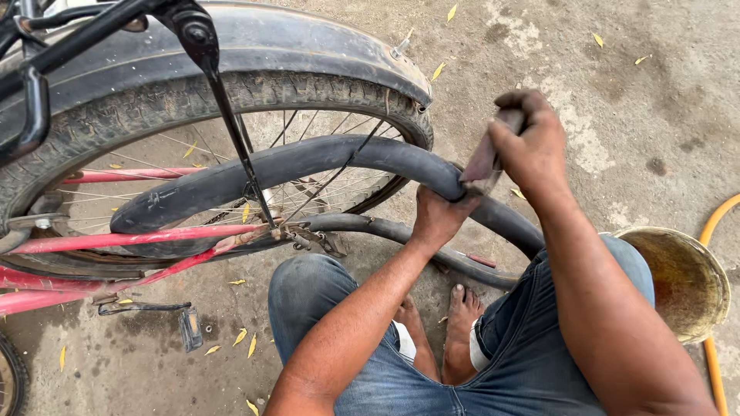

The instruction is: The person is repairing a bicycle tire. They are seen sanding the inner tube, applying glue, and attaching a patch to fix a puncture.

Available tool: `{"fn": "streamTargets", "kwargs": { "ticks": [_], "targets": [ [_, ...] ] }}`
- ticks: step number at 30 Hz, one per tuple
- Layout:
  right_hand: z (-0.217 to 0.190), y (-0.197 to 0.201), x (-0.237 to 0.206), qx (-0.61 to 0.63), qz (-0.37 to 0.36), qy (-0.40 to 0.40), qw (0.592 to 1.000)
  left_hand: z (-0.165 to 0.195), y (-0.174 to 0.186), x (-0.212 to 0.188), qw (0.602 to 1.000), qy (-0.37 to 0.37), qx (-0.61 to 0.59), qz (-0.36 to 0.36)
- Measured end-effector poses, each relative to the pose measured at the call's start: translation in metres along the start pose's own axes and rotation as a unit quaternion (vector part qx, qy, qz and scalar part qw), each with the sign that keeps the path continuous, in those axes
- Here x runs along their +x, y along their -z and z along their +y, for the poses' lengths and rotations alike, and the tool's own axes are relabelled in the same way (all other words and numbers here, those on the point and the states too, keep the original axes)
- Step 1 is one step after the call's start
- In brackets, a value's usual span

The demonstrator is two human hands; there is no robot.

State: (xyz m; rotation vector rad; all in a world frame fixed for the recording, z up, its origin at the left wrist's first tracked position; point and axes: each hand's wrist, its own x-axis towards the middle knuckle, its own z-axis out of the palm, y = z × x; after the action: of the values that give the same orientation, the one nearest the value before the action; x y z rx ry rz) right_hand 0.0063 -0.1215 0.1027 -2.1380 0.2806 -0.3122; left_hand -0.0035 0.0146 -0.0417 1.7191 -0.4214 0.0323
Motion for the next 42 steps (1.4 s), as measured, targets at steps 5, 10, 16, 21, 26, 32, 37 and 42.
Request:
{"fn": "streamTargets", "kwargs": {
  "ticks": [5, 10, 16, 21, 26, 32, 37, 42],
  "targets": [
    [0.000, -0.005, -0.017, 0.039, -0.164, 0.193, 0.967, 0.001, 0.001, 0.001, 0.926, 0.079, -0.368, -0.037],
    [0.001, -0.008, -0.003, 0.034, -0.011, 0.049, 0.998, -0.016, 0.000, -0.001, 0.999, -0.005, -0.047, -0.027],
    [0.000, -0.011, -0.018, 0.072, -0.145, 0.199, 0.966, -0.045, -0.009, -0.001, 0.735, 0.236, -0.634, -0.055],
    [-0.002, -0.011, 0.004, 0.076, 0.031, -0.003, 0.997, -0.038, -0.001, -0.005, 0.998, 0.009, 0.016, -0.062],
    [-0.004, -0.008, -0.024, 0.096, -0.147, 0.170, 0.970, -0.017, -0.001, -0.003, 0.910, 0.071, -0.404, -0.054],
    [0.002, -0.010, 0.002, 0.032, 0.038, 0.066, 0.997, -0.020, -0.001, 0.002, 0.997, 0.010, -0.055, -0.048],
    [-0.005, -0.010, -0.027, 0.074, -0.132, 0.191, 0.970, -0.019, 0.000, -0.001, 0.938, 0.054, -0.340, -0.049],
    [-0.002, -0.009, -0.005, 0.032, -0.014, 0.092, 0.995, -0.010, 0.000, -0.003, 0.998, -0.010, -0.055, -0.010]
  ]
}}
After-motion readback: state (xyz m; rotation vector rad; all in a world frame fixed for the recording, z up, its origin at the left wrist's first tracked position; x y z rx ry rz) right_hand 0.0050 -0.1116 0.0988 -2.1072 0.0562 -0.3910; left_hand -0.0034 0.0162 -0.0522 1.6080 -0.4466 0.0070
